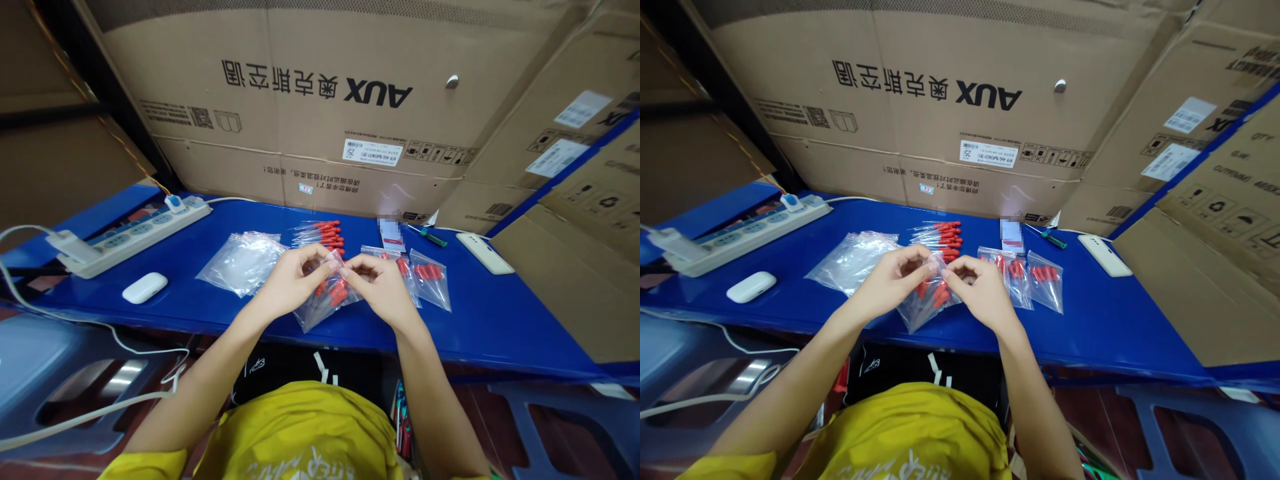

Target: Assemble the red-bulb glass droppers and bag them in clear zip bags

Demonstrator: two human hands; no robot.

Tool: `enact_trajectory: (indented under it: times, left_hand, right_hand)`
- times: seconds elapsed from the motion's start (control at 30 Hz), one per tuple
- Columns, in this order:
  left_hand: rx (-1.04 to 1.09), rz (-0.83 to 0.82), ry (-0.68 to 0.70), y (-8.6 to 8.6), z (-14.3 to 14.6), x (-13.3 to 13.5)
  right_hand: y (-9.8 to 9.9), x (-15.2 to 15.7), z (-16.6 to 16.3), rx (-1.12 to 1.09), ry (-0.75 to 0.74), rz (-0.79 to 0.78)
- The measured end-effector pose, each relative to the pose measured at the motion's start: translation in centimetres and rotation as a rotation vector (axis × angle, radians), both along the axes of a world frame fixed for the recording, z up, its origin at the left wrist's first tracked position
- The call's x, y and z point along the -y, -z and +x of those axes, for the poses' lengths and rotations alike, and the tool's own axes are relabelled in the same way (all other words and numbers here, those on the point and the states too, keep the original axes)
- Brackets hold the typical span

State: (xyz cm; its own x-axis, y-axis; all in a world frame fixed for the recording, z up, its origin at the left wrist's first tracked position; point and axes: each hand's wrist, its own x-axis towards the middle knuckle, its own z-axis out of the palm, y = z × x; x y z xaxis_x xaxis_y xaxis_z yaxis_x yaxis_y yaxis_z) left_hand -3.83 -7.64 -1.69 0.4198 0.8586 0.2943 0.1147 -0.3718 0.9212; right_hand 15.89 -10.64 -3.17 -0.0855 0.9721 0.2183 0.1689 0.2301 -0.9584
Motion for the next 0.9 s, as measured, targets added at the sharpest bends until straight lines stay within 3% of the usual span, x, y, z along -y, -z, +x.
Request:
enact_trajectory:
  times: [0.4,0.67,0.9]
  left_hand:
    - [-0.075,0.111,-0.021,0.31,0.11,0.06]
    - [0.086,0.033,-0.100,0.25,-0.34,-0.49]
    - [0.055,0.007,0.009,-0.02,-0.55,-0.65]
  right_hand:
    - [0.03,0.15,-0.20,0.057,-0.022,0.034]
    - [-0.44,0.13,0.50,-0.052,-0.038,-0.032]
    - [-0.18,0.14,0.68,-0.053,-0.004,0.001]
